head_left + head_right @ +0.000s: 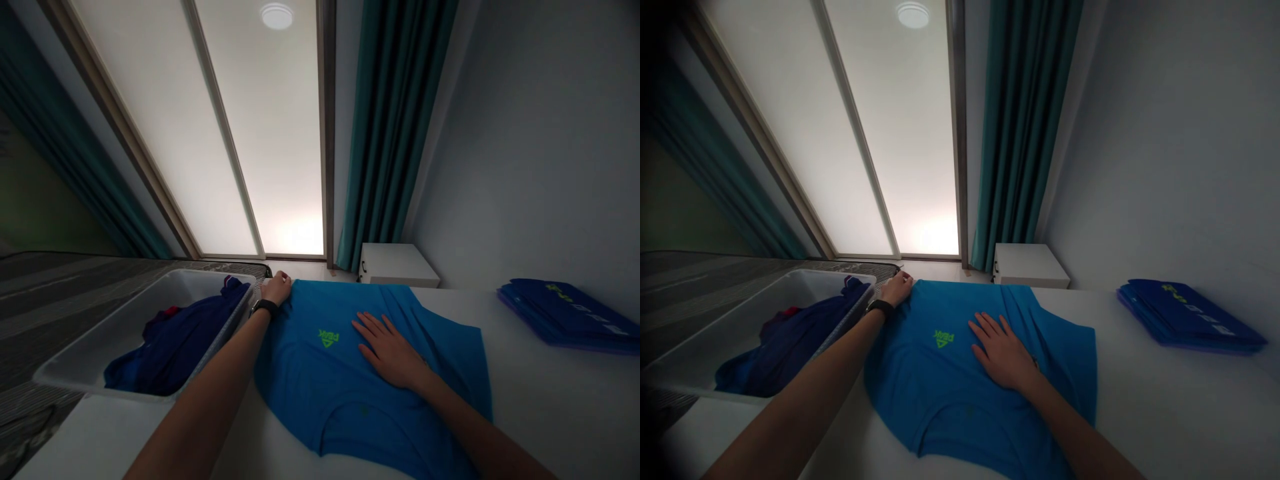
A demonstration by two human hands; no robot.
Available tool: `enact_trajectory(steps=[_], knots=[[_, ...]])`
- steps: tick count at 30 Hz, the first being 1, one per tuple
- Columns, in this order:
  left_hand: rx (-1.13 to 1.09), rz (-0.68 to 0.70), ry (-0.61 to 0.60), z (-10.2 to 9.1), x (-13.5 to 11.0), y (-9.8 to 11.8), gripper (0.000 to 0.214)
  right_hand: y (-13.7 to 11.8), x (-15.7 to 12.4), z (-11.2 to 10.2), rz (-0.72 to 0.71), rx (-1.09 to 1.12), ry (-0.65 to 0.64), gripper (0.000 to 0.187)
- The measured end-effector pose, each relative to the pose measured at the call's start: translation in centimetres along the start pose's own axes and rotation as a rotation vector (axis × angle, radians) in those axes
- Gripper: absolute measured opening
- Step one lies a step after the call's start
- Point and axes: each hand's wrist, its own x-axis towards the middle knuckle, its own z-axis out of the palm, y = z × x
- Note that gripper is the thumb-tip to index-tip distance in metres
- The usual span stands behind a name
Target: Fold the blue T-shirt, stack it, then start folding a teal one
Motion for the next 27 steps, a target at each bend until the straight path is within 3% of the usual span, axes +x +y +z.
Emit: enact_trajectory(steps=[9, 17, 23, 27], knots=[[0.013, 0.174, 0.018, 0.3, -4.7, 0.4, 0.030, -0.2, -0.3, -0.2, 0.023, -0.044, -0.022, 0.061], [0.094, 0.188, 0.026, 0.1, -7.7, -0.2, 0.029, -1.5, -2.1, -0.7, 0.063, -0.092, -0.054, 0.064], [0.067, 0.215, -0.004, -0.3, -9.9, -1.0, 0.026, -1.9, -4.5, 0.4, 0.046, -0.068, -0.042, 0.060], [0.023, 0.217, 0.007, -0.4, -10.4, -1.3, 0.025, -2.1, -4.3, 0.0, 0.077, -0.024, -0.081, 0.062]])
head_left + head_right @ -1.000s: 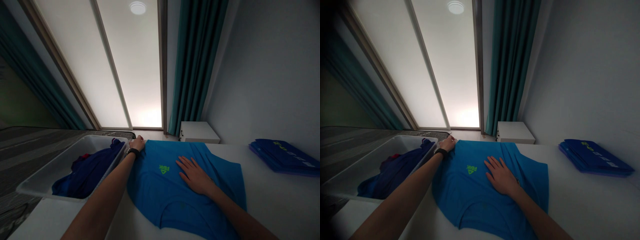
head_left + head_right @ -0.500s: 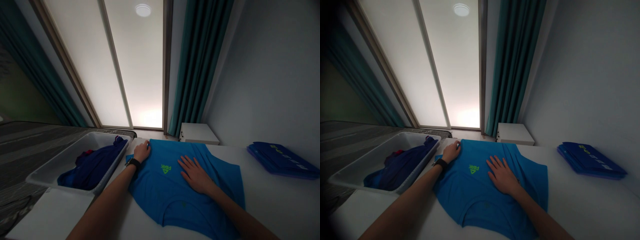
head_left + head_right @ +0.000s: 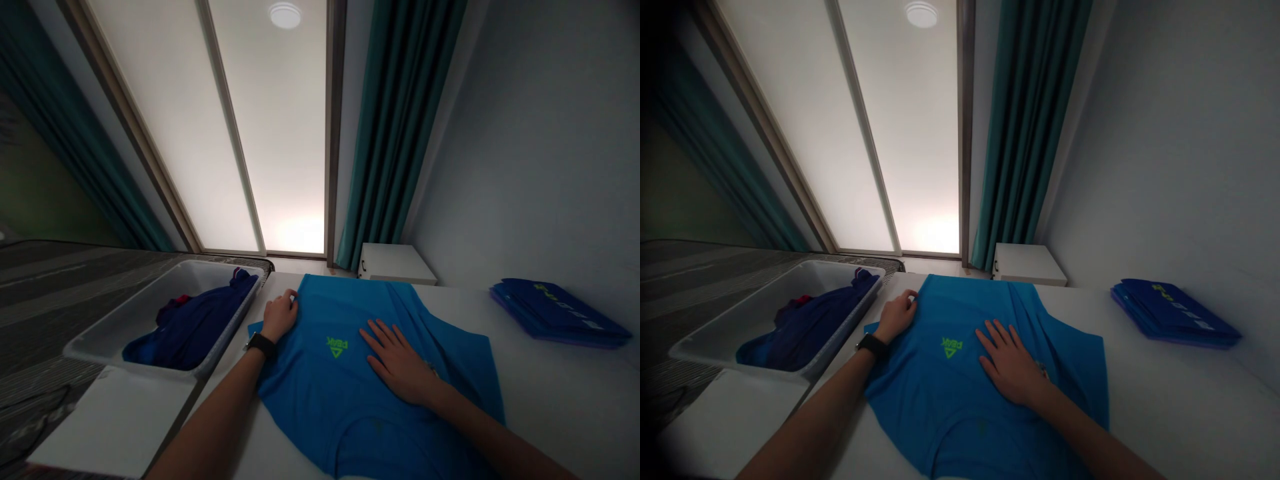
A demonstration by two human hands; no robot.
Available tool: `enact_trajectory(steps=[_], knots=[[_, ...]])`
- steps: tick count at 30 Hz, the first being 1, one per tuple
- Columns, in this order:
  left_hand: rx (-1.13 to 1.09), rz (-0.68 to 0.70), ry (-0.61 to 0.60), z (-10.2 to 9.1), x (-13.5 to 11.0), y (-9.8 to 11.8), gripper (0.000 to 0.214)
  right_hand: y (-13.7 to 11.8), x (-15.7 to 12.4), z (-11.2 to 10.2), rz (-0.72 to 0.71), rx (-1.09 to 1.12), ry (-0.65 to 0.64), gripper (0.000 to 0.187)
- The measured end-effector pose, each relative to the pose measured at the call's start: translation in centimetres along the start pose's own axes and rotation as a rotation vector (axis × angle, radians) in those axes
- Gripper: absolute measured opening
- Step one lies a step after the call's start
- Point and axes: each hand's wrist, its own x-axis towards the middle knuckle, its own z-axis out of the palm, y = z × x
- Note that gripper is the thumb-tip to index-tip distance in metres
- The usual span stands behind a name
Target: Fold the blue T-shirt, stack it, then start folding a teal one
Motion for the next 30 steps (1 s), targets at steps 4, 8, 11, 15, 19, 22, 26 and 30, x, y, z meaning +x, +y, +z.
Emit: enact_trajectory(steps=[4, 8, 11, 15, 19, 22, 26, 30], knots=[[-0.023, 0.006, 0.008, 0.0, 0.1, -0.1, 0.024, -0.7, 2.8, -1.1, 0.035, 0.019, 0.048, 0.063], [-0.032, 0.010, 0.015, 0.1, 0.2, -0.2, 0.024, -2.0, 7.9, -1.7, -0.022, -0.006, 0.095, 0.061], [-0.036, 0.008, 0.008, 0.2, 0.1, -0.3, 0.023, -3.1, 11.9, -1.9, -0.045, -0.034, 0.109, 0.061], [-0.034, -0.006, 0.003, 0.1, 0.0, -0.1, 0.024, -4.1, 15.6, -2.0, -0.072, -0.059, 0.123, 0.062], [-0.041, -0.029, -0.011, 0.1, 0.1, -0.1, 0.024, -4.3, 17.1, -1.3, -0.060, -0.048, 0.085, 0.065], [-0.083, -0.027, -0.013, 0.2, 0.4, -0.5, 0.025, -4.1, 17.3, -0.7, -0.034, -0.030, 0.043, 0.068], [-0.185, -0.069, -0.025, 0.0, 1.4, -1.1, 0.027, -3.8, 17.2, -0.2, -0.033, -0.014, 0.047, 0.068], [-0.124, -0.065, -0.058, -0.1, 3.8, -0.7, 0.027, -3.9, 17.0, -0.5, -0.042, -0.006, 0.064, 0.066]])
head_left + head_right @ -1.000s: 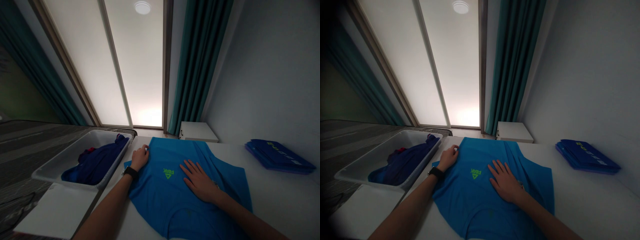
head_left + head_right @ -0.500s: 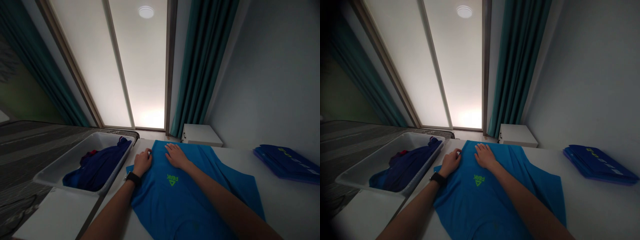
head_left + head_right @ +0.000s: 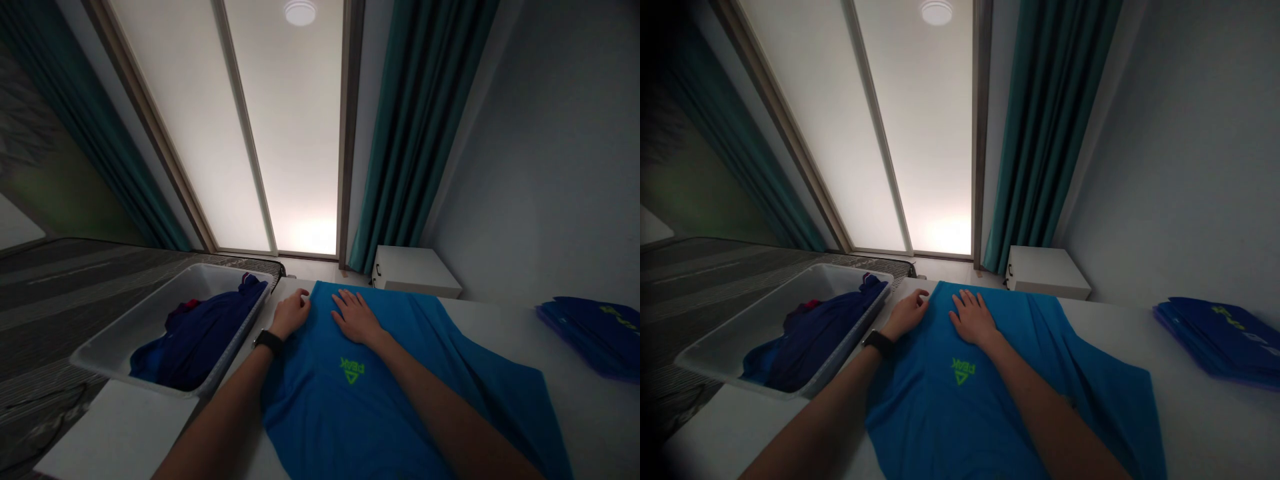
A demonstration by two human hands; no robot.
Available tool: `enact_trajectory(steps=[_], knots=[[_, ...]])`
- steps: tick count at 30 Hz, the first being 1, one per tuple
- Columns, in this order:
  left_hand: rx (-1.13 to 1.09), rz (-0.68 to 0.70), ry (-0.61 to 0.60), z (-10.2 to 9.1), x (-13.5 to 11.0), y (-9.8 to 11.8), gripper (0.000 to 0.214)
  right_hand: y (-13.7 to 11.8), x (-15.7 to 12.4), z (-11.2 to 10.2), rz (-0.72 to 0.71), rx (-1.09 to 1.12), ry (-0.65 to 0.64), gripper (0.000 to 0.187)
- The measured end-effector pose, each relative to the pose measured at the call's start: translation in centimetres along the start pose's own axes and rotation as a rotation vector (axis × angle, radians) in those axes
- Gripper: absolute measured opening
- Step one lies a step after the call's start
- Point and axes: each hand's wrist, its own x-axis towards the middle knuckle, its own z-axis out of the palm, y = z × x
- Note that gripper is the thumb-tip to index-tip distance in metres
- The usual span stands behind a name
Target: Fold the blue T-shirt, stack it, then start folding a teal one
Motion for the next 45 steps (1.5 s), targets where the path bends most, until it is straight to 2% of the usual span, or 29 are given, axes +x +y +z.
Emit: enact_trajectory(steps=[9, 15, 21, 26, 30, 34, 38, 42, 45], knots=[[0.108, -0.035, -0.029, 1.0, 7.3, 2.5, 0.030, 0.9, -0.5, -2.1, -0.027, 0.027, -0.115, 0.062], [0.101, -0.050, -0.038, 1.9, 9.1, 3.7, 0.023, 1.2, -0.8, -2.9, -0.019, 0.055, -0.140, 0.060], [0.005, -0.086, -0.017, 1.7, 9.9, 2.9, 0.024, 1.5, -0.8, -3.0, -0.021, 0.070, -0.136, 0.059], [0.007, -0.130, 0.074, 1.4, 9.8, 1.5, 0.025, 1.6, -0.9, -2.8, -0.034, 0.083, -0.134, 0.059], [0.052, -0.083, 0.117, 1.8, 8.9, 0.4, 0.022, 1.3, -1.0, -2.7, -0.046, 0.078, -0.114, 0.058], [0.052, -0.051, 0.147, 2.1, 8.5, -0.3, 0.030, 1.4, -0.9, -2.2, -0.047, 0.084, -0.104, 0.058], [0.045, 0.125, 0.142, 2.1, 7.8, -0.2, 0.037, 1.9, -0.6, -1.1, 0.004, 0.045, -0.080, 0.061], [0.119, 0.414, -0.016, 2.5, 6.7, 0.2, 0.040, 2.2, -0.5, -0.3, 0.016, -0.001, -0.058, 0.063], [0.208, 0.432, -0.077, 2.7, 6.4, -0.1, 0.048, 2.2, -0.6, -0.1, 0.023, -0.010, -0.044, 0.065]])
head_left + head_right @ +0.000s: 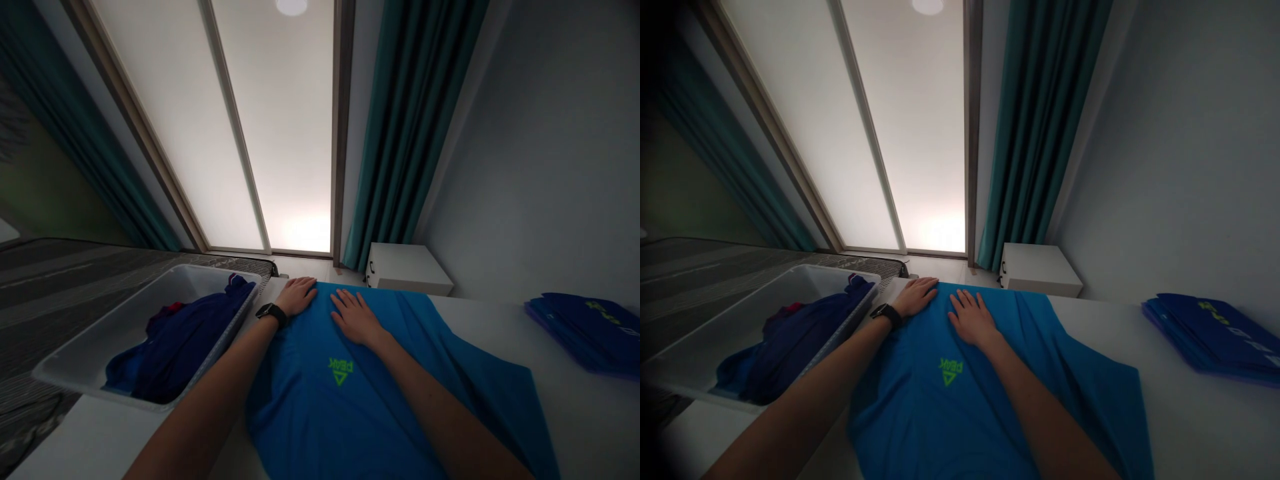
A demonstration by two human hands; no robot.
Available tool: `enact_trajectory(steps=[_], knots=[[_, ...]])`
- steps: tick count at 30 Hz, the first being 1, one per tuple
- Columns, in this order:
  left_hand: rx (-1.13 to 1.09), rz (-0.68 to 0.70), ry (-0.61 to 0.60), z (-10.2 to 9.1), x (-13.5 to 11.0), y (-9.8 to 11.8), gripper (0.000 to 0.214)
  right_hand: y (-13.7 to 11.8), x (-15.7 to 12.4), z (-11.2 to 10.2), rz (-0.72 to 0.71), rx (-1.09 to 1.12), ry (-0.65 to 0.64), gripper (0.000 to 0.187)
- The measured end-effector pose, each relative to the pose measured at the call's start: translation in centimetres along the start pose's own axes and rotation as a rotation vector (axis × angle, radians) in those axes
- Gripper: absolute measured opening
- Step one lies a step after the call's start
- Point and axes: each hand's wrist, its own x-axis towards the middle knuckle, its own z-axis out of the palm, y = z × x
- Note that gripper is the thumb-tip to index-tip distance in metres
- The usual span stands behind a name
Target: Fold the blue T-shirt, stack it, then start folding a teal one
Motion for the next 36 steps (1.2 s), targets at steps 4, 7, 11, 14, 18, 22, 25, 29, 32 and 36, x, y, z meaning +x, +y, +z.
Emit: enact_trajectory(steps=[4, 7, 11, 14, 18, 22, 25, 29, 32, 36], knots=[[0.031, -0.123, -0.031, 0.3, -0.1, -0.8, 0.053, 0.1, -0.1, -0.1, 0.068, 0.005, -0.001, 0.069], [0.048, -0.173, -0.064, 0.3, 0.1, -1.1, 0.056, 0.2, -0.2, -0.3, 0.116, 0.007, -0.015, 0.071], [0.062, -0.187, -0.081, 0.2, 0.1, -1.0, 0.059, 0.3, -0.4, -0.6, 0.111, 0.017, -0.024, 0.071], [0.070, -0.185, -0.084, 0.2, 0.0, -0.9, 0.061, 0.5, -0.8, -0.7, 0.111, 0.033, -0.034, 0.071], [0.080, -0.178, -0.084, 0.2, 0.0, -0.9, 0.063, 1.4, -1.5, -0.9, 0.110, 0.045, -0.041, 0.071], [0.084, -0.176, -0.087, 0.1, 0.0, -0.8, 0.063, 3.0, -3.1, -1.3, 0.041, 0.051, -0.054, 0.071], [0.082, -0.177, -0.088, 0.0, 0.0, -0.7, 0.062, 4.0, -4.7, -1.7, -0.002, 0.053, -0.060, 0.070], [0.077, -0.182, -0.084, -0.2, -0.1, -0.5, 0.063, 4.5, -6.5, -1.8, -0.016, 0.058, -0.028, 0.068], [0.068, -0.178, -0.080, -0.3, -0.2, -0.4, 0.060, 4.5, -7.2, -1.5, -0.027, 0.061, 0.027, 0.065], [0.038, -0.193, -0.081, -0.6, 0.0, -0.6, 0.057, 4.3, -7.4, -1.2, -0.030, 0.052, 0.073, 0.063]])
